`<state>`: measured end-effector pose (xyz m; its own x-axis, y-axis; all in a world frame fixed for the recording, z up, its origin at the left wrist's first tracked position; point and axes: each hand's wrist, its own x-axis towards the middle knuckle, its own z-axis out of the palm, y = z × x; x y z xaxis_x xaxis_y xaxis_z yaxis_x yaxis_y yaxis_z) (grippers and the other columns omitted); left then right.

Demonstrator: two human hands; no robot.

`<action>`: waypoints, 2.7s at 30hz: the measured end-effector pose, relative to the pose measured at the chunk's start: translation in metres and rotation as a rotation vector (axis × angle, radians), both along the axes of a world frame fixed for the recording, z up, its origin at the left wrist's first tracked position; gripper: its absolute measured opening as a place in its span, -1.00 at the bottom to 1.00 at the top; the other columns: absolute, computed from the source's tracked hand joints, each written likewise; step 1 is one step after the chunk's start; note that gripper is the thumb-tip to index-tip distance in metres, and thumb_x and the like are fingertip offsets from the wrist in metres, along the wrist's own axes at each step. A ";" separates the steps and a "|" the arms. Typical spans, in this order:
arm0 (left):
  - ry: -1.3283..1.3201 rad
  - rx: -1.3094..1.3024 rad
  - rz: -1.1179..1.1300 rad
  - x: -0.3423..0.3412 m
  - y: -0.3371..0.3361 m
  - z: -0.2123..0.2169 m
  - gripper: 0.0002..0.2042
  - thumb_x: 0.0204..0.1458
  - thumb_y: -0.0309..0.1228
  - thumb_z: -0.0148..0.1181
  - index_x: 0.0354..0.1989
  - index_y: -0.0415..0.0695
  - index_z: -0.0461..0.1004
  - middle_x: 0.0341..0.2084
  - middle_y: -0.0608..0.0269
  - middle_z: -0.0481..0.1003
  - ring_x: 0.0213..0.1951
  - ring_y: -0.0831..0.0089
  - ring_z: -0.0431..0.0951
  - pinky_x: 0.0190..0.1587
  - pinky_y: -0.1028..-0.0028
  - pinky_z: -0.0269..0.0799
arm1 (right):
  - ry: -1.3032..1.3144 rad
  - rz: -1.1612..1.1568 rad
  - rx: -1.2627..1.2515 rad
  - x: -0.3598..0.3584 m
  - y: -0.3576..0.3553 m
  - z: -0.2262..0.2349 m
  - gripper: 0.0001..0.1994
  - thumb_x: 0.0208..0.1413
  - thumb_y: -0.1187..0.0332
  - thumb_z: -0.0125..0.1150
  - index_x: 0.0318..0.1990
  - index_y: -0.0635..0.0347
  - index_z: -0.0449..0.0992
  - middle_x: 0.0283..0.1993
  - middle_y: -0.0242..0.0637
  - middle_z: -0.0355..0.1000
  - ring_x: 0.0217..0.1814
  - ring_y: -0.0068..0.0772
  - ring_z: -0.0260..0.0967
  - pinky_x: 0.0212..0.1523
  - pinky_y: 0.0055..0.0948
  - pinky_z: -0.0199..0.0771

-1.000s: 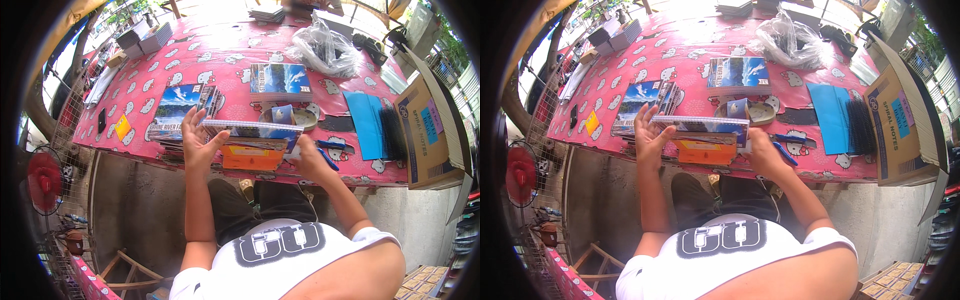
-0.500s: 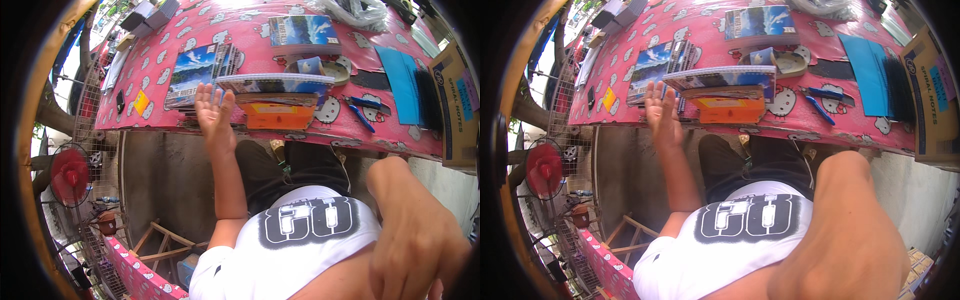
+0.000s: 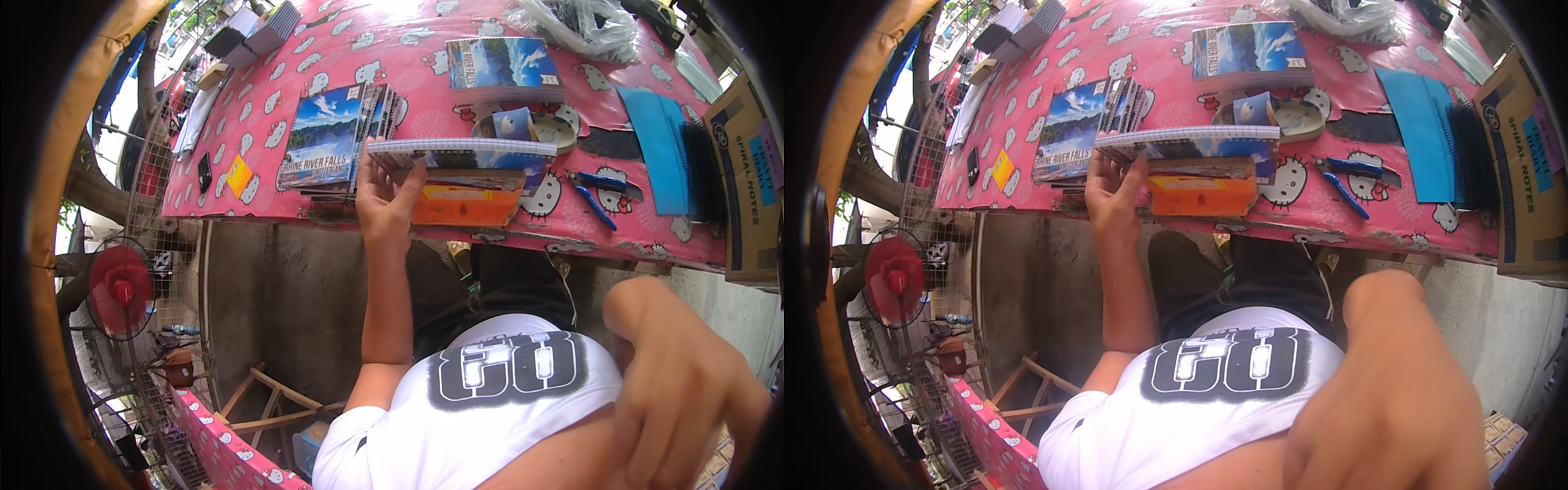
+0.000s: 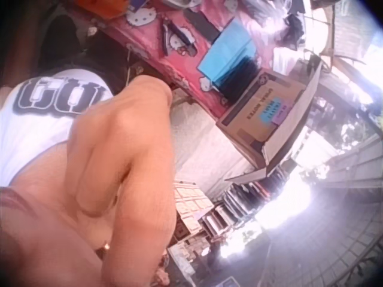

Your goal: The person binds multiple notebooks by sliding spiral binding coils onto their edges and using blue shears to trim the ends of the coils.

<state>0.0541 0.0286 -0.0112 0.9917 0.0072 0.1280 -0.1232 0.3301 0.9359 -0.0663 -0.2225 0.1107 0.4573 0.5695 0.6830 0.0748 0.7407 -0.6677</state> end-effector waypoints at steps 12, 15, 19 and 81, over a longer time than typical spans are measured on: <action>0.001 0.170 0.185 -0.003 0.011 -0.020 -0.28 -0.13 -0.64 0.31 0.26 -0.26 0.11 0.13 0.13 0.26 0.17 0.37 0.24 0.24 0.35 0.09 | -0.118 -1.120 -0.835 0.075 -0.003 -0.144 -0.03 -0.03 0.15 0.37 0.32 0.52 -0.19 0.35 0.22 -0.03 0.48 0.00 -0.22 0.40 -0.29 -0.15; -0.211 0.373 0.408 -0.010 -0.001 -0.001 -0.26 -0.10 -0.60 0.31 0.29 -0.26 0.06 0.27 0.06 0.10 0.31 0.28 0.07 0.31 0.25 -0.07 | -0.322 -1.545 -0.969 0.111 -0.102 -0.144 -0.28 -0.11 0.24 0.43 0.21 0.35 0.27 0.24 0.03 0.25 0.31 -0.19 0.20 0.27 -0.31 0.17; -0.533 0.721 0.469 -0.015 -0.024 0.037 -0.27 -0.01 -0.48 0.26 0.33 -0.20 0.02 0.34 0.01 -0.02 0.37 0.17 -0.07 0.34 0.18 -0.20 | 0.021 -2.226 -1.693 0.154 -0.303 -0.153 -0.61 -0.09 0.12 0.38 -0.20 0.23 0.57 -0.12 -0.05 0.48 -0.03 -0.06 0.42 0.00 -0.21 0.41; -0.812 0.898 0.261 -0.009 -0.082 0.027 -0.77 -0.21 -0.40 0.41 -0.32 -0.05 0.60 -0.43 0.35 0.57 -0.37 0.43 0.51 0.05 0.36 0.16 | -0.353 -1.037 -1.064 0.094 -0.040 -0.062 -0.77 -0.06 0.58 0.21 -0.18 0.24 0.49 -0.34 -0.20 0.39 -0.34 -0.19 0.40 -0.31 -0.35 0.41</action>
